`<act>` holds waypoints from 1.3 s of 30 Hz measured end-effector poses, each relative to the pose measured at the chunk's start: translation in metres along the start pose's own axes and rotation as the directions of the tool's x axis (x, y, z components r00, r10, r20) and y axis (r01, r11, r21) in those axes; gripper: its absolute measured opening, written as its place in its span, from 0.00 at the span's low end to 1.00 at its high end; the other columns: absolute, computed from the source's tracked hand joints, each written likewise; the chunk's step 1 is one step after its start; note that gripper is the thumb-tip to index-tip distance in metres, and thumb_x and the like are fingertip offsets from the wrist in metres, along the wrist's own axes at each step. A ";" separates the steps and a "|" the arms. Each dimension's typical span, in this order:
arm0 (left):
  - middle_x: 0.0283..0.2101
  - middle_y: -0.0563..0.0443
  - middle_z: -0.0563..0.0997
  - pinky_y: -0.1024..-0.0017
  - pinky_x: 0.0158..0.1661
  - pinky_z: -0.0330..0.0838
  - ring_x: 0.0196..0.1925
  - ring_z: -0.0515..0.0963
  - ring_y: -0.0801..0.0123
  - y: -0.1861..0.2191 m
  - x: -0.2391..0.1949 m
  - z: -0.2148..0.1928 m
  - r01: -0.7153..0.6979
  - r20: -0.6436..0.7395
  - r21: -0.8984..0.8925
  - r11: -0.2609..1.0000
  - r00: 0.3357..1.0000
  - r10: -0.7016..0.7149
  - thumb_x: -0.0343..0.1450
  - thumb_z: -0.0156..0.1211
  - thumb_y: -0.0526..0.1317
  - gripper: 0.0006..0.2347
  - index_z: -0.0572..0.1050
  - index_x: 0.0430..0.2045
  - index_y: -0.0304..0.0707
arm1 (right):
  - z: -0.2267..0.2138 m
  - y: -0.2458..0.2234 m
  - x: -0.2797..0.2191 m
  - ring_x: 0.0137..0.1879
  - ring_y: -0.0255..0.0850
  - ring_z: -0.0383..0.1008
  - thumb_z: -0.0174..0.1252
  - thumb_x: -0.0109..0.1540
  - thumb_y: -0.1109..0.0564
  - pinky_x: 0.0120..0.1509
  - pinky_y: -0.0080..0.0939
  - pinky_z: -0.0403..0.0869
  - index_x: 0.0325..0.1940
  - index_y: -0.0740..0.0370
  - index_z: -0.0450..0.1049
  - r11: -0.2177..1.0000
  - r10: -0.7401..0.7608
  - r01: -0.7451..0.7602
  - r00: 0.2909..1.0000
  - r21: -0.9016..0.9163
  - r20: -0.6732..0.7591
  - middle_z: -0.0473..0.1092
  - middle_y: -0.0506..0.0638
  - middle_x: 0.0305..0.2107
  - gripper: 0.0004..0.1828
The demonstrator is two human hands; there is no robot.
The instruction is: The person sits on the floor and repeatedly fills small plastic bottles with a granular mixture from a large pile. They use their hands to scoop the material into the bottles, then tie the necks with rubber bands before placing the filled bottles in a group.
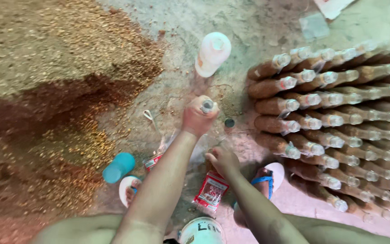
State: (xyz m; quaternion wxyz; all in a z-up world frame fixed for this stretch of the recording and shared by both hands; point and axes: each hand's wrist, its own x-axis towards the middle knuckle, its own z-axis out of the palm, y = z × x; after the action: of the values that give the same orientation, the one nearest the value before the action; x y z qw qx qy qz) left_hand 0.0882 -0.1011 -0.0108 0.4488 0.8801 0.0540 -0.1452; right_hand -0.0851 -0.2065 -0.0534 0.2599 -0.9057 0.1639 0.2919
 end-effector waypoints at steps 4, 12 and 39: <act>0.26 0.48 0.81 0.58 0.44 0.79 0.40 0.84 0.52 -0.001 -0.032 -0.020 -0.041 -0.057 0.011 0.999 0.998 0.041 0.62 0.65 0.52 0.09 0.78 0.22 0.52 | 0.033 0.000 0.020 0.53 0.50 0.79 0.55 0.63 0.33 0.58 0.51 0.76 0.41 0.44 0.81 0.996 0.027 -0.023 0.998 -0.083 0.049 0.79 0.51 0.36 0.19; 0.31 0.53 0.83 0.60 0.47 0.79 0.44 0.84 0.56 0.009 -0.056 -0.049 0.075 0.068 -0.002 0.997 0.995 -0.075 0.63 0.63 0.54 0.10 0.79 0.24 0.53 | 0.036 0.028 0.035 0.55 0.46 0.79 0.64 0.51 0.40 0.57 0.45 0.77 0.41 0.40 0.84 0.928 0.272 -0.248 0.961 0.276 -0.052 0.80 0.44 0.39 0.16; 0.31 0.35 0.81 0.49 0.36 0.72 0.40 0.82 0.40 0.130 -0.196 -0.183 -0.335 0.108 -0.056 0.940 0.934 0.339 0.61 0.58 0.47 0.13 0.77 0.26 0.36 | -0.273 -0.176 -0.189 0.23 0.42 0.77 0.71 0.51 0.47 0.27 0.42 0.75 0.46 0.40 0.84 0.523 -0.846 0.840 0.489 -0.146 -0.213 0.79 0.42 0.40 0.19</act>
State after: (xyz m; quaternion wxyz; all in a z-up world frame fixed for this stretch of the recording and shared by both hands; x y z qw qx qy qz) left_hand -0.0314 -0.0240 0.2513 0.4857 0.8579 -0.1213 -0.1160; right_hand -0.0316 -0.1908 0.3187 0.3355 -0.9024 -0.2703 0.0092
